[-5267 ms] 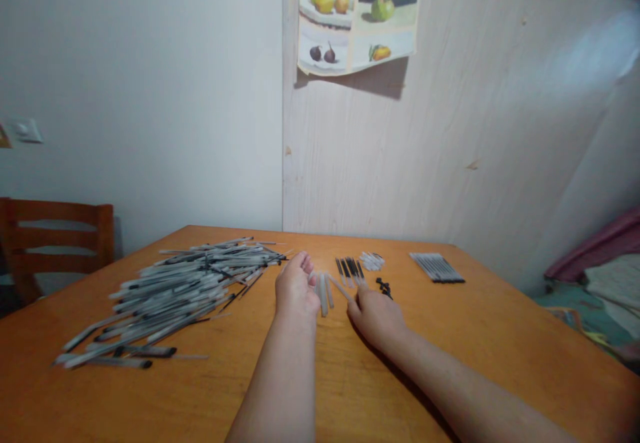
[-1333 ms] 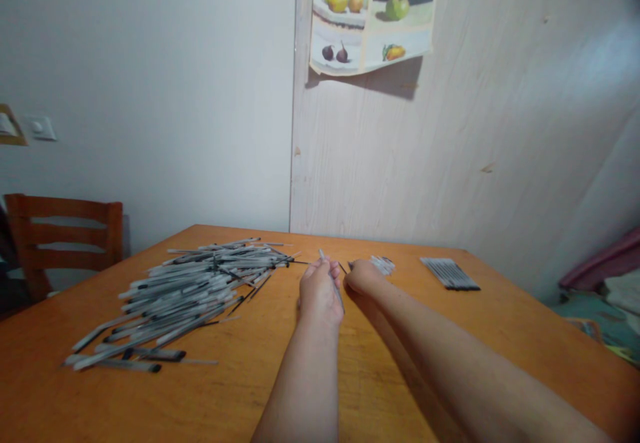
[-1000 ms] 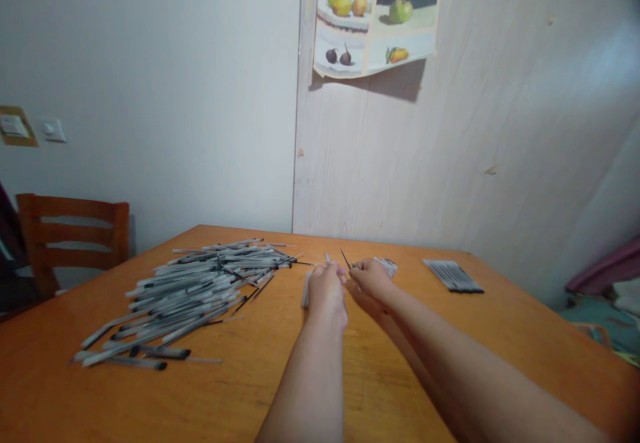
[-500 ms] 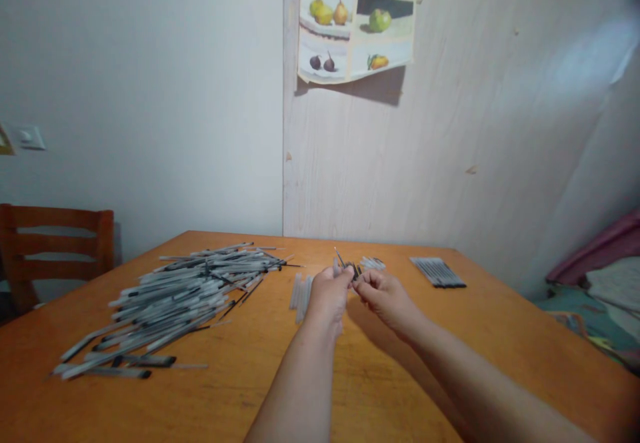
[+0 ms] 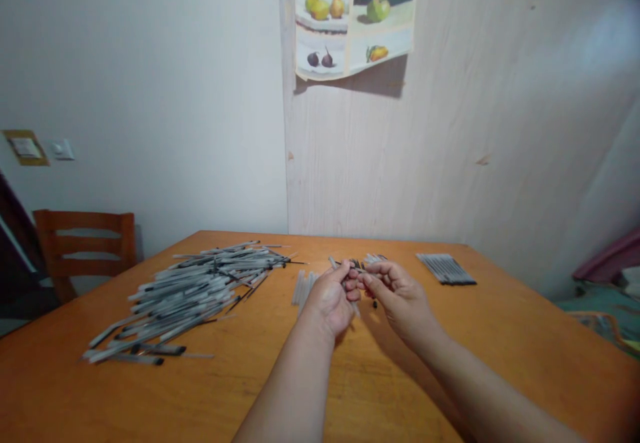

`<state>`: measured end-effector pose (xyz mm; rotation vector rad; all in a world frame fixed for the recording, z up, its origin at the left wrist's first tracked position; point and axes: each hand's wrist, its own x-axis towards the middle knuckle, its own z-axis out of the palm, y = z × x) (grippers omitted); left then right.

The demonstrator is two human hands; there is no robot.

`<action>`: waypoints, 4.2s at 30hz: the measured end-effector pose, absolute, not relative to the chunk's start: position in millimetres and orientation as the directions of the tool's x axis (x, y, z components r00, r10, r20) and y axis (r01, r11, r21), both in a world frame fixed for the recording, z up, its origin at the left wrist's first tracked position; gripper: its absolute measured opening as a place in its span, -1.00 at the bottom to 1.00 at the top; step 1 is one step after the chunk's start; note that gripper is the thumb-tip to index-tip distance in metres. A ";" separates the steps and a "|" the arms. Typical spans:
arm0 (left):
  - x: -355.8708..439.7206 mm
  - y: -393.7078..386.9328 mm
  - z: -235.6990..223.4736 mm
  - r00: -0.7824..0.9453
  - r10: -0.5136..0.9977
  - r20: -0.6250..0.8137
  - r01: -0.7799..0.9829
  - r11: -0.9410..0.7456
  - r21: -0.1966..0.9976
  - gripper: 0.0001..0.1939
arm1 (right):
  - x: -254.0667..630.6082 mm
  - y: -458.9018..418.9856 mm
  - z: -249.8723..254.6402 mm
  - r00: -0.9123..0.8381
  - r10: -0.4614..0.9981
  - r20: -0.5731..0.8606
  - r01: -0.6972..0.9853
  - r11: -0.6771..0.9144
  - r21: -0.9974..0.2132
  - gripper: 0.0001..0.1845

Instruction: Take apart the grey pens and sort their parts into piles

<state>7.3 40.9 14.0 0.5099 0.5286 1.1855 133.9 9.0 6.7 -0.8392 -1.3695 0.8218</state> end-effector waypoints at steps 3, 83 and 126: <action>6.3 39.9 13.1 0.267 0.961 -0.065 -0.697 0.239 0.676 -0.85 | 135.9 9.3 8.5 0.099 0.861 0.500 -0.011 0.503 -0.864 -0.68; 13.0 34.0 2.7 0.420 0.905 0.067 -0.268 0.053 0.962 -0.79 | 162.6 21.1 2.9 -0.076 0.731 0.678 0.610 0.572 -0.549 -0.71; 5.1 32.5 11.7 0.321 0.946 -0.045 -0.304 0.148 0.941 -0.80 | 164.3 35.8 -25.2 -0.004 0.988 0.157 0.965 0.045 -0.257 -0.71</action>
